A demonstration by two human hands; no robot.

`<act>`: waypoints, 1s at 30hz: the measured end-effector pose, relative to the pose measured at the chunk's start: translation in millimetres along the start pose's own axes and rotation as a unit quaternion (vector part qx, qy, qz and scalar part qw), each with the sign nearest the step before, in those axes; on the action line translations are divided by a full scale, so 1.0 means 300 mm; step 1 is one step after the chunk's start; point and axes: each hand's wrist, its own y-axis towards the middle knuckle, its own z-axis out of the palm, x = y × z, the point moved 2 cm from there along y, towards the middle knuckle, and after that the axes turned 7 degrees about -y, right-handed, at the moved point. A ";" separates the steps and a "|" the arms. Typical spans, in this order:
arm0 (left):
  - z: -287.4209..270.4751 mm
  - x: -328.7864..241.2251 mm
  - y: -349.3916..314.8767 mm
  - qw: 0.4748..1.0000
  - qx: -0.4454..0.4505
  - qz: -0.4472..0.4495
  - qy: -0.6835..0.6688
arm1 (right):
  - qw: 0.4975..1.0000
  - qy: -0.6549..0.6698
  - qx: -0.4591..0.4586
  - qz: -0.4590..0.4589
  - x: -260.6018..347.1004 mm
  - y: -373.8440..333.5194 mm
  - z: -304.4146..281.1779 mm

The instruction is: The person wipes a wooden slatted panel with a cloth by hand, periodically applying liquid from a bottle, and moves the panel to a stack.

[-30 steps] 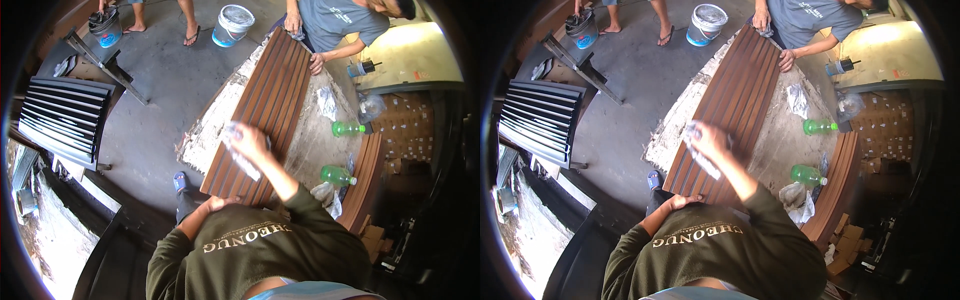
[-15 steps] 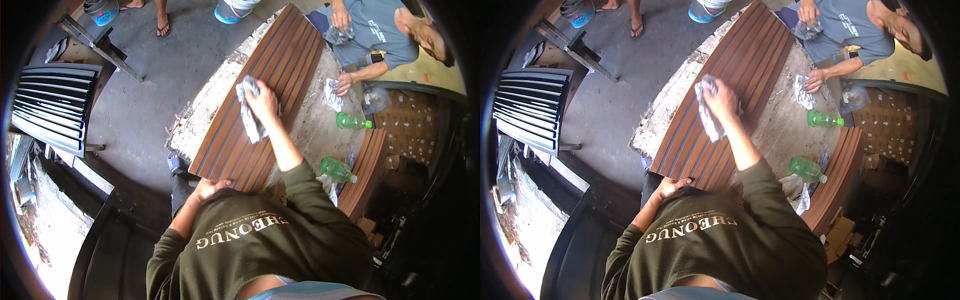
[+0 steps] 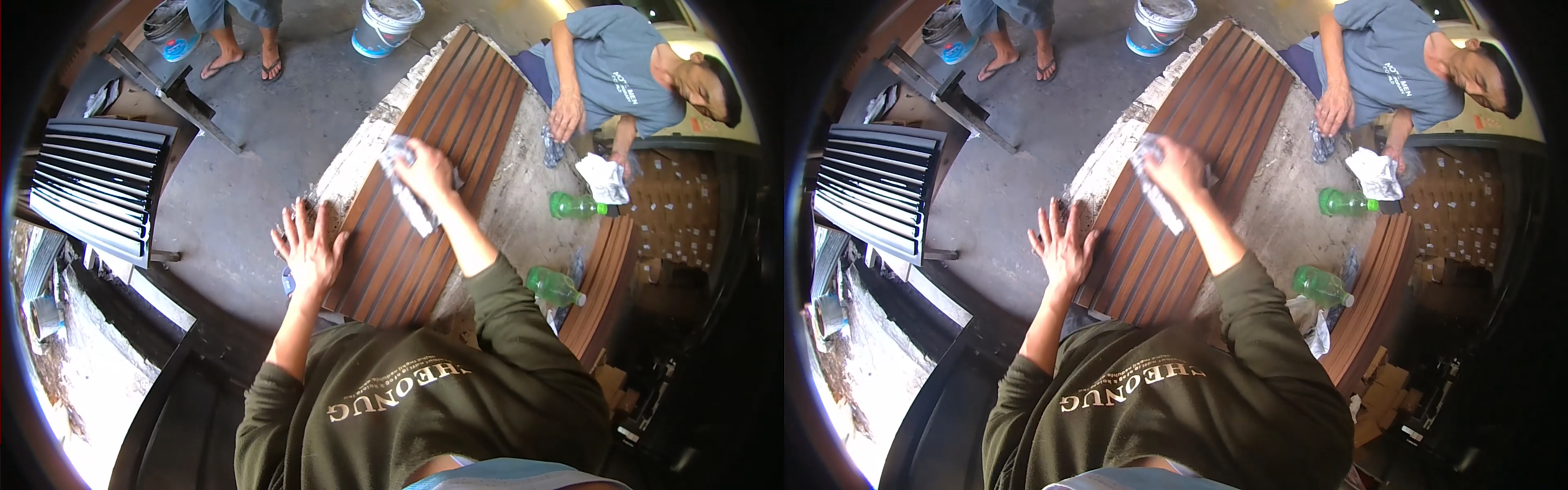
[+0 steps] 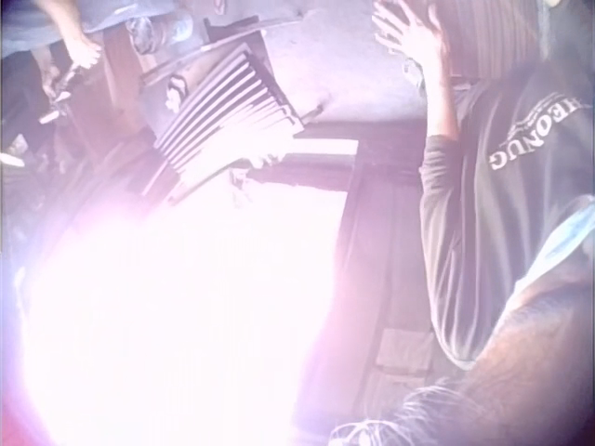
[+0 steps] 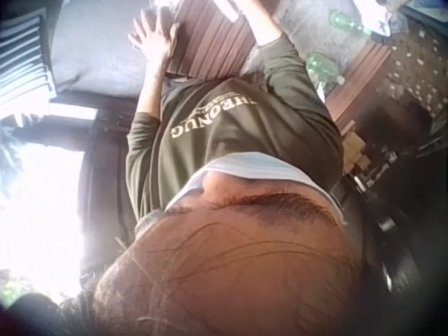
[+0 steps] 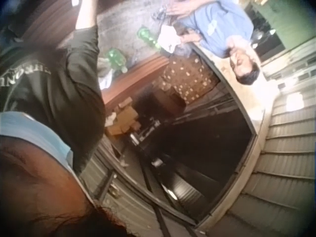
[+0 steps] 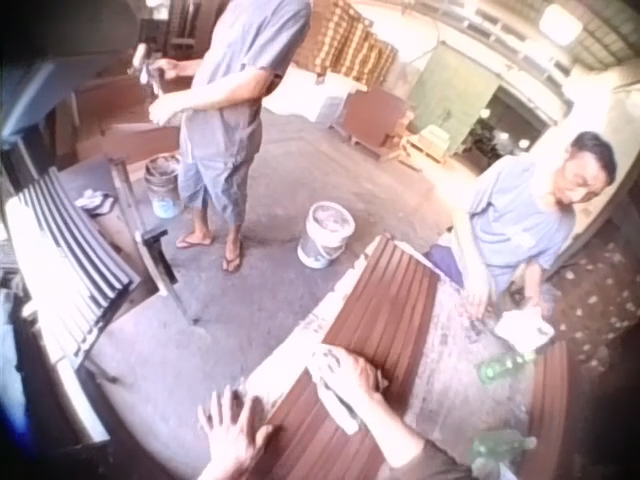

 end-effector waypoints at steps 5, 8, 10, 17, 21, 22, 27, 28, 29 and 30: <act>0.059 -0.020 0.095 0.999 0.003 -0.041 0.001 | 0.989 -0.029 0.135 -0.060 0.080 -0.100 0.066; 0.047 -0.033 0.102 0.999 0.004 -0.045 0.018 | 0.984 -0.022 0.048 -0.167 0.089 -0.153 0.094; 0.034 -0.044 0.119 0.999 0.007 -0.042 0.018 | 0.997 -0.016 0.034 -0.073 0.024 -0.017 0.048; 0.042 -0.049 0.121 0.999 -0.011 -0.022 0.030 | 0.998 0.013 -0.031 -0.051 -0.021 0.016 0.065; 0.055 -0.028 0.113 0.998 0.000 -0.034 0.045 | 0.983 0.025 0.078 -0.167 0.010 -0.091 0.128; 0.052 -0.024 0.109 0.998 -0.005 -0.037 0.048 | 0.989 -0.009 0.073 -0.131 0.013 0.005 0.070; 0.035 -0.077 0.129 0.998 -0.012 -0.011 0.058 | 0.977 -0.008 -0.210 0.015 -0.157 0.377 -0.168; 0.034 -0.061 0.122 0.998 -0.011 -0.011 0.062 | 0.985 0.012 -0.172 0.010 -0.136 0.340 -0.110; 0.034 -0.056 0.130 0.998 -0.015 -0.010 0.061 | 0.990 0.029 -0.139 0.003 -0.126 0.277 -0.043; 0.034 -0.051 0.131 0.998 -0.012 -0.007 0.065 | 0.994 0.039 -0.093 -0.051 -0.107 0.198 0.015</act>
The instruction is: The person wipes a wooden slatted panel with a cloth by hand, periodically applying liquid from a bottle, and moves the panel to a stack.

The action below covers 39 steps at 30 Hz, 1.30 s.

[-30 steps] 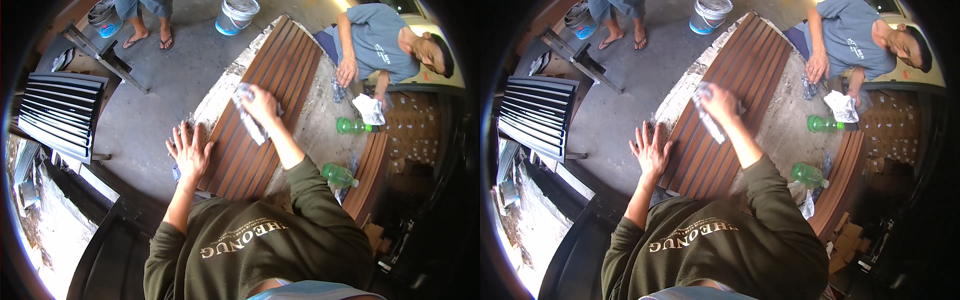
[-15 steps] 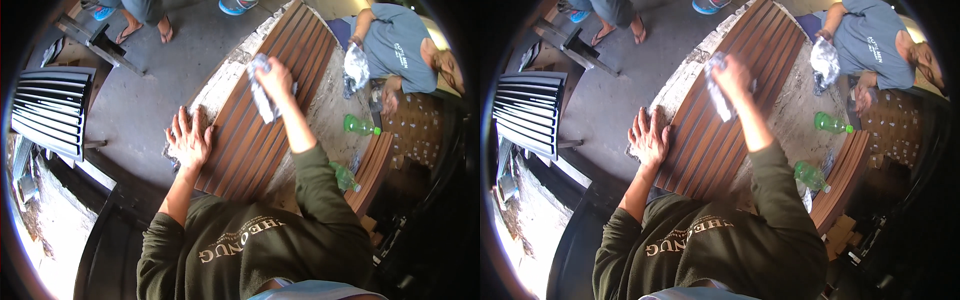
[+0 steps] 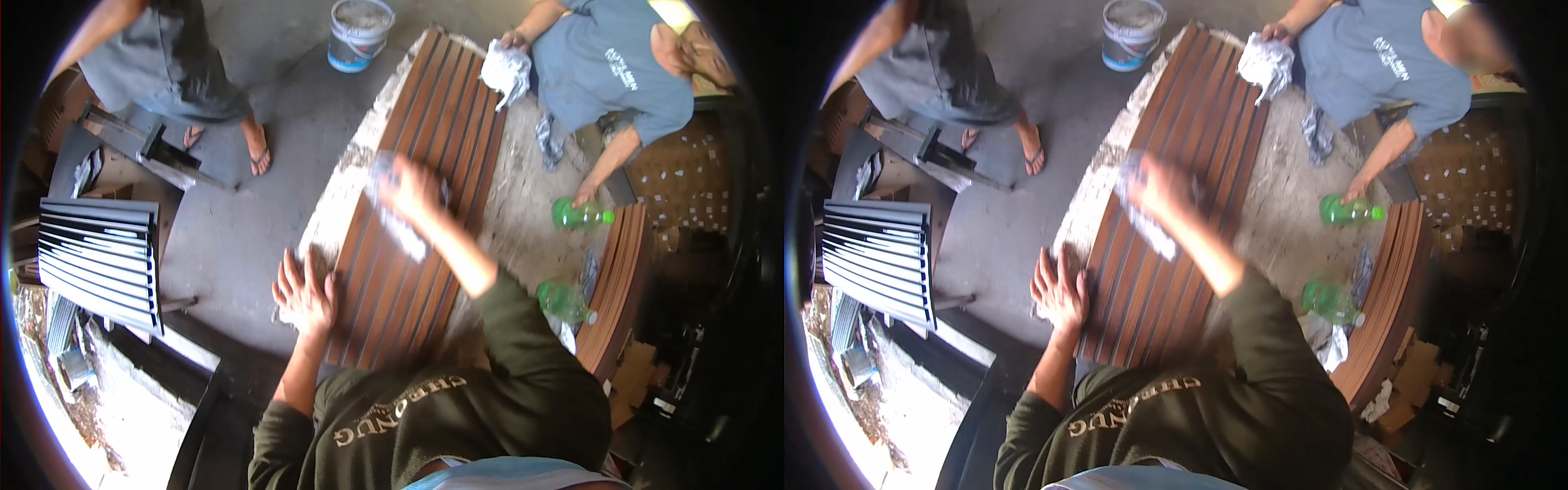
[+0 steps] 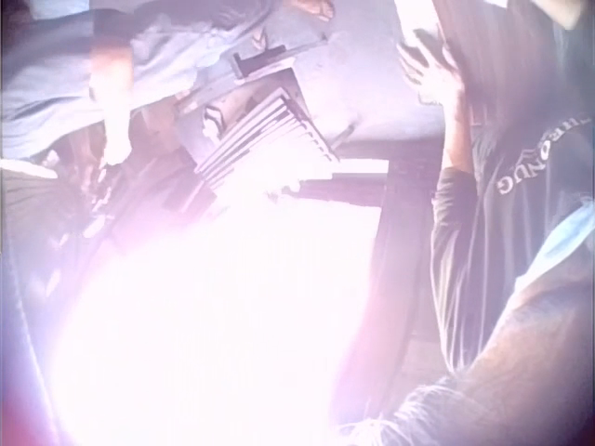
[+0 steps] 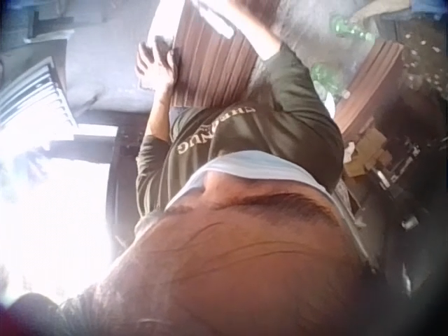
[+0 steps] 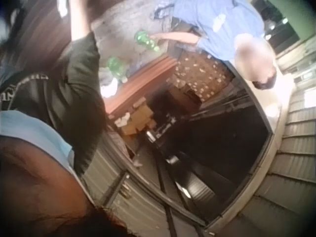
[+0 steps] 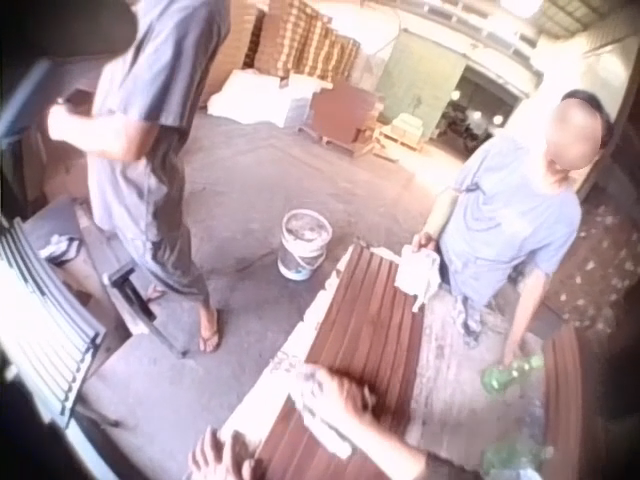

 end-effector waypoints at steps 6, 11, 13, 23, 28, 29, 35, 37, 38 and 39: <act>-0.030 0.010 -0.034 1.000 0.000 0.019 0.016 | 0.999 -0.027 -0.032 0.018 -0.073 0.202 -0.044; 0.014 -0.021 0.002 0.998 0.023 0.051 -0.003 | 0.967 -0.100 -0.182 0.149 -0.348 0.636 -0.171; 0.000 -0.009 -0.011 0.999 0.009 0.031 -0.027 | 0.967 -0.099 -0.204 0.116 -0.265 0.632 -0.171; 0.039 0.003 -0.003 0.999 -0.021 0.036 0.024 | 0.991 0.051 -0.124 0.014 0.073 -0.036 0.062; 0.064 0.023 -0.014 0.998 -0.054 0.030 0.013 | 0.996 0.067 0.016 -0.052 0.205 -0.682 0.120; 0.069 0.040 -0.020 0.997 -0.063 0.029 0.014 | 0.993 0.111 0.034 -0.035 0.196 -0.778 0.057; 0.019 -0.073 -0.025 0.994 0.028 0.079 0.066 | 0.975 0.058 -0.110 0.182 -0.082 -0.998 -0.071; 0.042 -0.101 -0.019 0.994 0.038 0.099 0.039 | 0.983 0.012 -0.137 0.124 -0.058 -0.923 -0.128; 0.045 -0.111 -0.019 0.993 0.027 0.107 0.042 | 0.987 0.027 -0.107 0.118 -0.074 -0.874 -0.114; 0.045 -0.116 -0.020 0.992 0.016 0.113 0.046 | 0.991 0.010 -0.086 0.107 -0.112 -0.824 -0.078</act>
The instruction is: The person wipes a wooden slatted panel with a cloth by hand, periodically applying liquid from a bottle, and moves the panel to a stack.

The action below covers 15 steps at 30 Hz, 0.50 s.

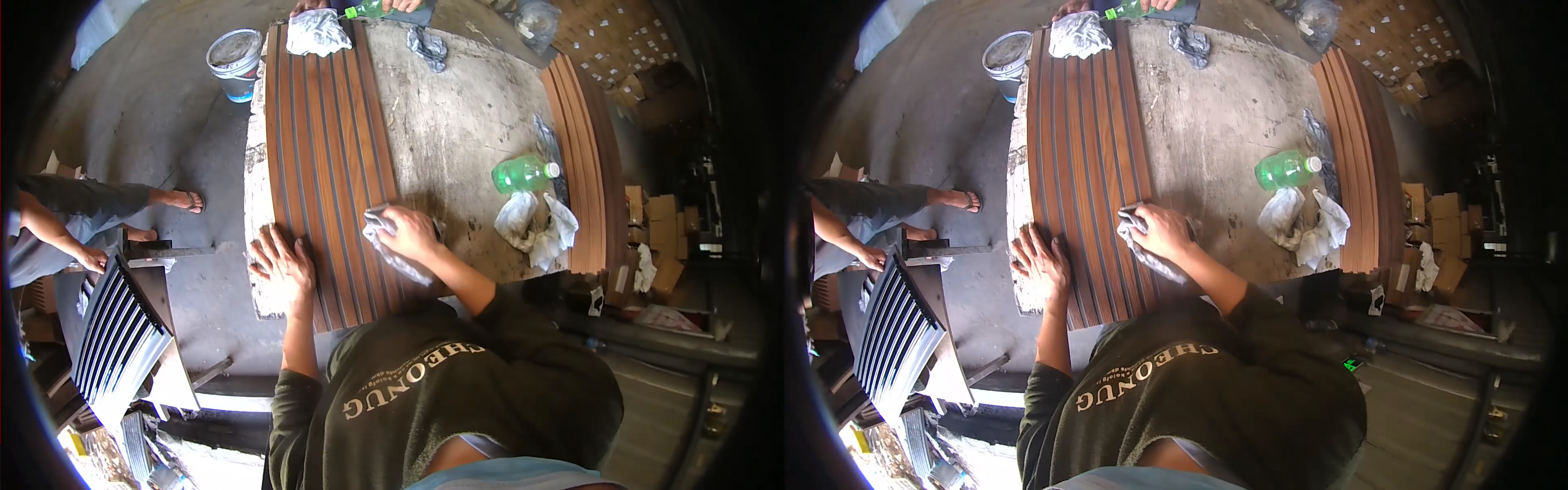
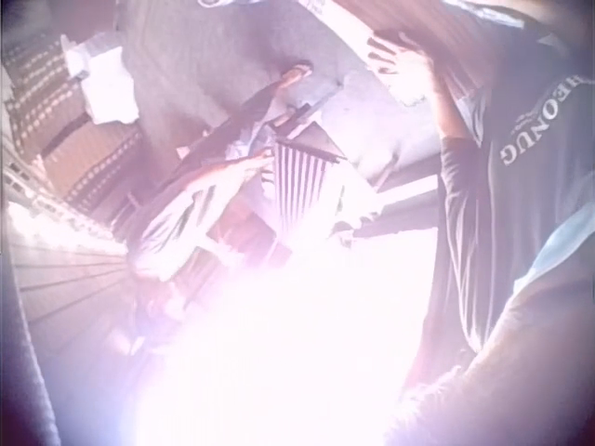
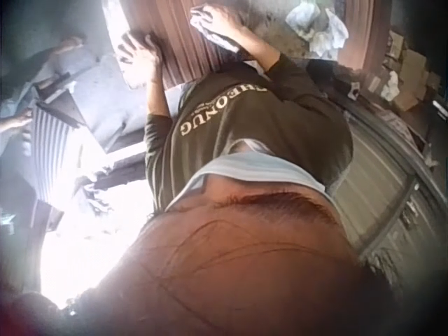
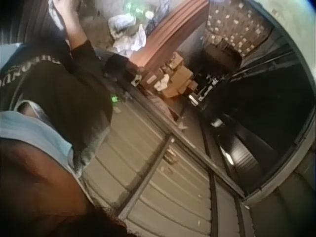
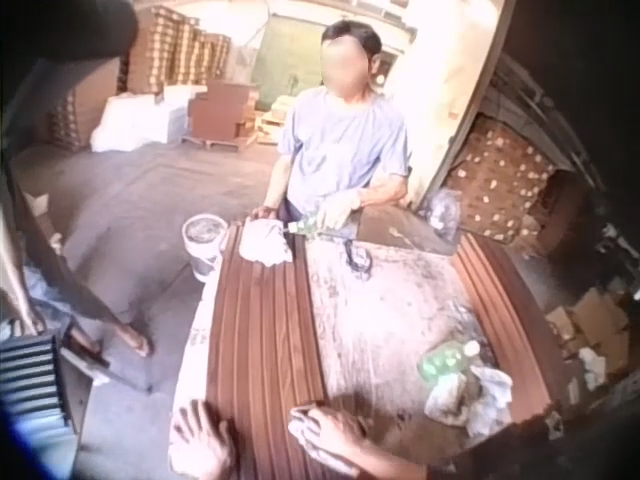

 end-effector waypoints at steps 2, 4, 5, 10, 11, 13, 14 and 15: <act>0.024 0.012 0.003 1.000 0.001 0.009 -0.007 | 0.998 -0.004 0.033 0.056 -0.107 0.113 0.092; 0.038 0.023 0.000 1.000 0.005 0.006 -0.007 | 0.997 -0.003 0.021 0.077 -0.171 0.262 0.078; 0.037 0.026 -0.007 1.000 -0.007 0.016 -0.007 | 0.996 0.001 0.029 0.088 -0.206 0.356 0.080; 0.033 0.000 -0.002 0.999 -0.009 0.032 -0.008 | 0.991 -0.053 -0.080 0.092 -0.335 0.811 0.030; 0.034 -0.004 0.009 1.000 -0.006 0.028 -0.003 | 0.987 -0.057 -0.099 0.111 -0.340 0.873 0.019; 0.037 -0.021 0.019 0.999 -0.010 0.042 -0.002 | 0.966 -0.116 -0.200 0.118 -0.378 0.902 0.047; 0.029 -0.017 0.020 0.999 -0.025 0.043 -0.003 | 0.968 -0.116 -0.189 0.113 -0.335 0.852 0.053; 0.024 -0.001 0.007 0.999 -0.024 0.037 0.000 | 0.987 -0.010 -0.093 0.132 -0.300 0.752 0.071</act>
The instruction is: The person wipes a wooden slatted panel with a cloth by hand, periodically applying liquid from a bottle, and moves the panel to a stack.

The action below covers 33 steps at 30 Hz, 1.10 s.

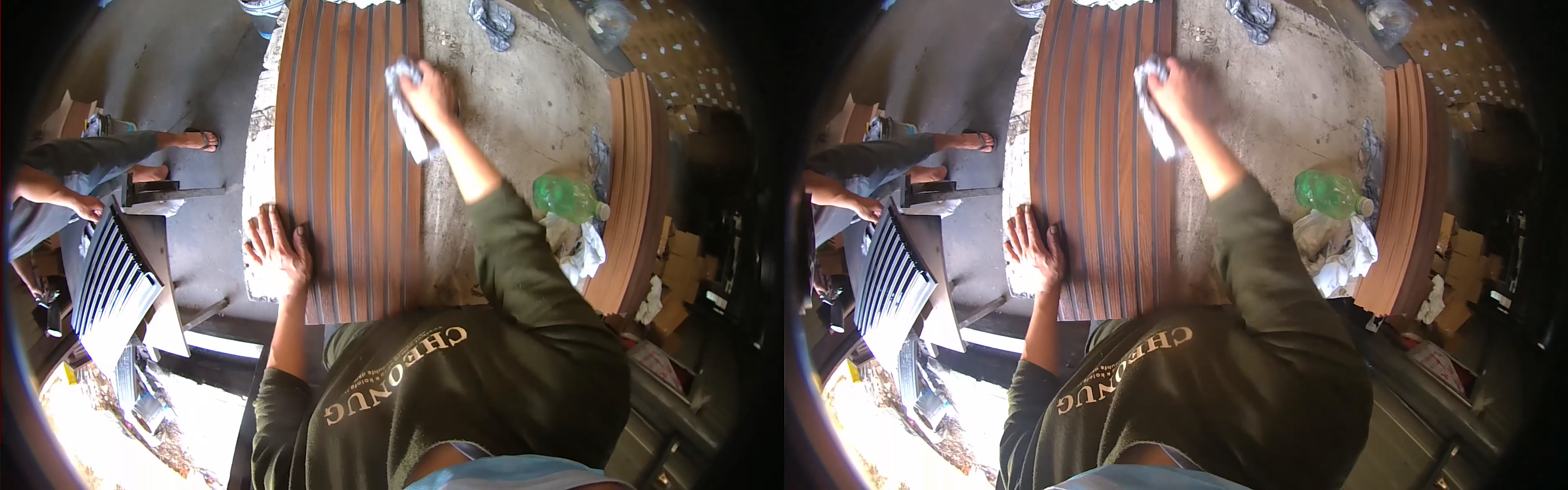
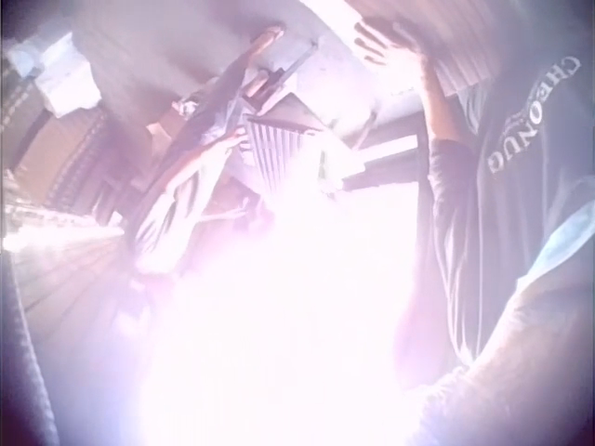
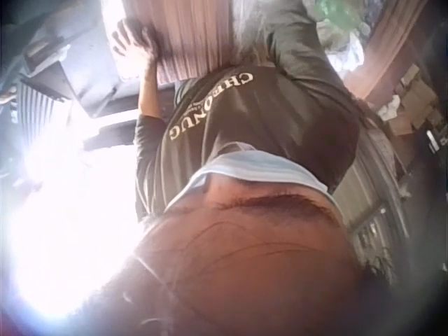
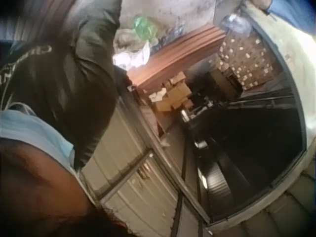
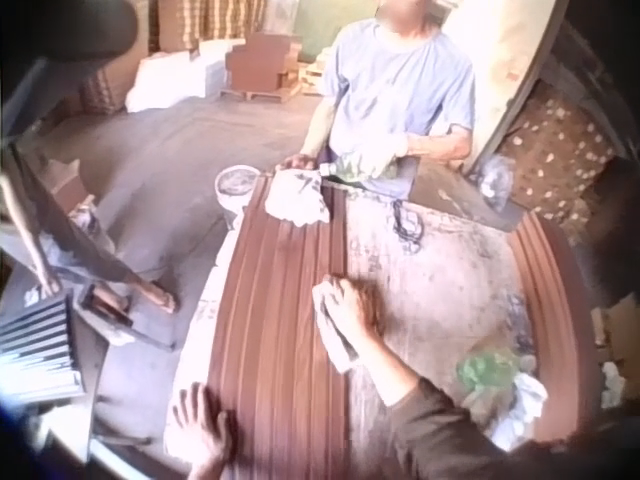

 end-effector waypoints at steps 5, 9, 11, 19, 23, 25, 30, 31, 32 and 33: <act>-0.008 0.020 0.005 0.999 -0.039 -0.001 0.008 | 0.980 0.141 0.050 -0.134 -0.009 -0.594 -0.107; -0.014 0.020 0.001 0.999 -0.033 0.000 -0.004 | 0.970 0.130 0.014 -0.207 -0.037 -0.481 -0.078; -0.008 0.007 0.005 0.999 -0.036 0.009 -0.001 | 0.977 0.130 0.010 -0.171 -0.069 -0.252 0.004; 0.013 0.032 -0.017 0.998 -0.058 0.004 -0.001 | 0.993 0.068 0.079 0.047 0.035 -0.246 -0.066; 0.068 0.029 0.018 0.997 -0.073 0.021 -0.031 | 0.997 0.057 0.042 -0.004 -0.028 -0.728 -0.118; 0.075 0.042 0.028 0.996 -0.080 0.008 -0.026 | 0.997 0.068 0.014 -0.016 -0.006 -1.001 -0.169; 0.087 0.146 0.013 0.983 -0.162 0.019 -0.088 | 0.984 0.055 0.166 -0.034 0.014 -1.466 -0.293; 0.058 0.137 -0.025 0.971 -0.189 -0.002 -0.146 | 0.989 0.058 0.131 -0.033 -0.023 -1.521 -0.314; 0.035 0.129 -0.067 0.962 -0.210 0.002 -0.174 | 0.992 0.061 0.098 -0.039 -0.068 -1.547 -0.335; 0.009 0.136 -0.140 0.953 -0.228 0.004 -0.200 | 0.995 0.071 0.069 0.002 -0.082 -1.555 -0.379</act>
